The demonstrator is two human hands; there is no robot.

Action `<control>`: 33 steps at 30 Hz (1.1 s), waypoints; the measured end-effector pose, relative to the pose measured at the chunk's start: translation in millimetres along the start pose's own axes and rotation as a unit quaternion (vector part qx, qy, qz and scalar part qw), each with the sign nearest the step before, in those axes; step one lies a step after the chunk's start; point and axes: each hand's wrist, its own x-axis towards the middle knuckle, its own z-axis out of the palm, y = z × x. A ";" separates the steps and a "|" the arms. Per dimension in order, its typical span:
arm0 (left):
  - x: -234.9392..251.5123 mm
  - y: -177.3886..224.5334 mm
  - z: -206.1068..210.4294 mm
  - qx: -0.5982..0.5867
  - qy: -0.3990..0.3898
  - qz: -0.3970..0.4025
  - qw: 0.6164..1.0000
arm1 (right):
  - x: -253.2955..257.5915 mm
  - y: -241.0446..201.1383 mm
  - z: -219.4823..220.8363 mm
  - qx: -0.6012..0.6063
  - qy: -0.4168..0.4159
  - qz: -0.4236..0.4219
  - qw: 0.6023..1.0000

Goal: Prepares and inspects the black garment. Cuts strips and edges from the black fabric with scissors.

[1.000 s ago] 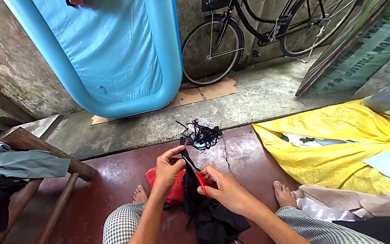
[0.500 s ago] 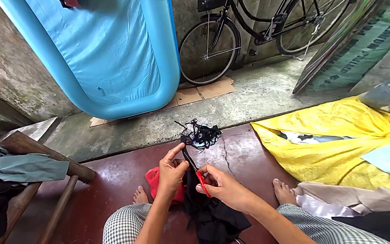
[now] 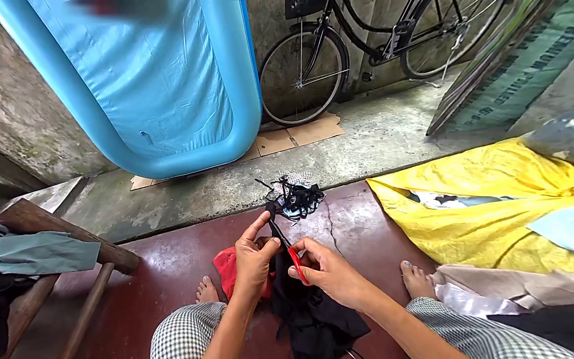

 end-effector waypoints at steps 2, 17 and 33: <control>0.5 -1.1 -0.3 -0.002 0.002 0.008 1.000 | 0.9 2.7 -0.7 -0.025 0.010 -0.013 1.000; 6.4 6.2 -1.7 -0.036 0.051 -0.009 0.998 | -7.0 -0.5 7.8 -0.163 0.014 0.008 0.986; 6.5 0.0 -3.3 0.027 -0.004 0.008 1.000 | -5.1 1.3 7.6 -0.140 0.017 0.019 0.990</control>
